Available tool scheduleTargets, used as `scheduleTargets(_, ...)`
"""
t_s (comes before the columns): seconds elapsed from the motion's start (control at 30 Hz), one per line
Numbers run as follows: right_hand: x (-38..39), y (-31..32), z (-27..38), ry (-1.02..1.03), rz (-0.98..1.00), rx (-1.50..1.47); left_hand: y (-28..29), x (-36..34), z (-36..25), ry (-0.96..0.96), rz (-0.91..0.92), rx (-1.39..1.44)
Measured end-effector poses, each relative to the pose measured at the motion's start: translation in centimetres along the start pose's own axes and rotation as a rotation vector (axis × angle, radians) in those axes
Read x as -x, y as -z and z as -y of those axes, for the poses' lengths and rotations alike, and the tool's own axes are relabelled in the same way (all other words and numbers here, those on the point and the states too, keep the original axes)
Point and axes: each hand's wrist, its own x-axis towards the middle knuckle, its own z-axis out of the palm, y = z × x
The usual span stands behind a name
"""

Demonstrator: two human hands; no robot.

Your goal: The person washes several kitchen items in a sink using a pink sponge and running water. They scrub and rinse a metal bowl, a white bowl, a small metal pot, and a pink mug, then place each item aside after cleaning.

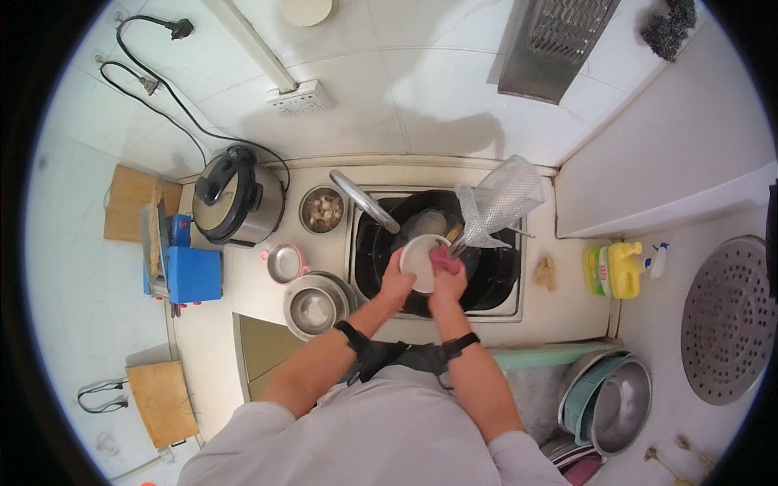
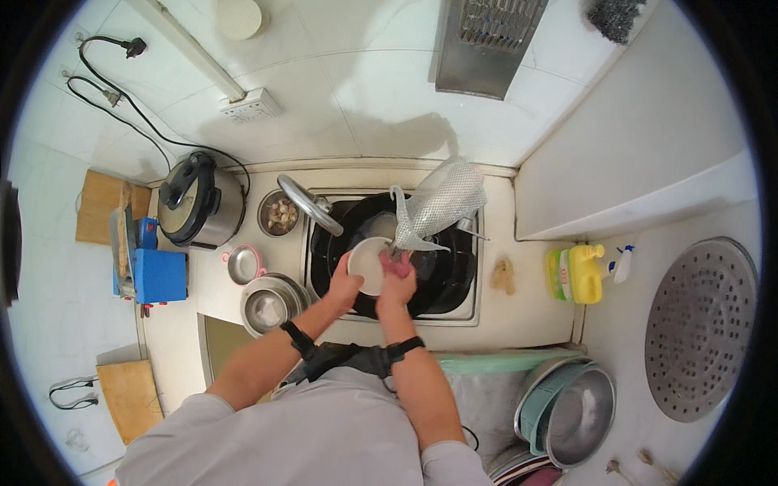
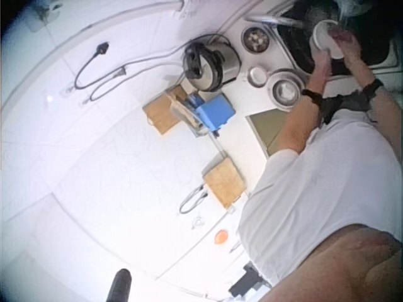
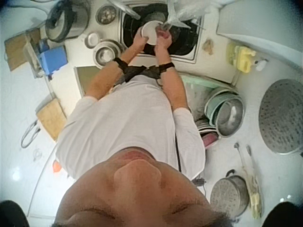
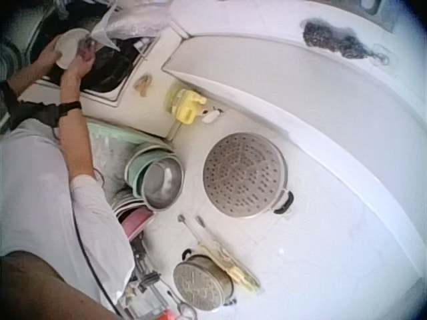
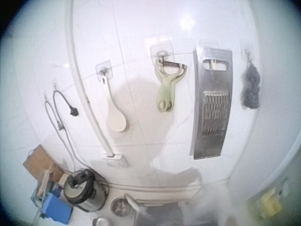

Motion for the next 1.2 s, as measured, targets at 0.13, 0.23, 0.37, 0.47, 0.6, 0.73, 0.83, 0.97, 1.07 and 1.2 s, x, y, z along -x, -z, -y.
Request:
scheduleTargets(0.13, 0.3, 0.2, 0.6, 0.105, 0.13, 0.241, -1.6, 1.0, -0.9, 0.034, -0.159, -0.125)
scheduleTargets(0.23, 0.2, 0.6, 1.3, 0.109, 0.071, 0.314, 0.9, -0.4, -3.2, 0.112, 0.173, -0.035)
scheduleTargets(0.37, 0.5, 0.3, 0.4, 0.007, 0.055, 0.108, 0.7, -1.6, -3.5, 0.343, 0.087, 0.303)
scheduleTargets(0.47, 0.5, 0.2, -0.7, 0.065, -0.003, 0.087, -0.8, -1.2, -2.2, 0.101, -0.166, 0.207)
scheduleTargets(0.6, -0.6, 1.1, -0.1, -0.038, 0.127, 0.283, 0.5, -1.0, -2.1, 0.079, 0.031, -0.052)
scheduleTargets(0.73, 0.0, 1.1, 0.4, -0.075, 0.109, 0.145, 1.2, -0.5, -2.3, 0.211, 0.204, 0.243)
scheduleTargets(0.83, 1.3, 0.7, 0.0, -0.001, 0.122, -0.052, 0.8, 0.1, -1.9, -0.029, -0.035, 0.023)
scheduleTargets(0.97, 1.0, 1.1, -0.4, -0.06, 0.105, 0.248, 1.1, 0.0, -2.1, 0.102, 0.065, -0.2)
scheduleTargets(1.07, -0.4, 1.2, -0.6, 0.196, 0.115, 0.331, 1.6, -0.5, -3.1, 0.26, 0.197, -0.005)
scheduleTargets(1.2, -0.3, 0.5, -1.7, 0.11, -0.024, 0.524, -1.6, 1.1, -2.6, 0.003, -0.2, -0.216)
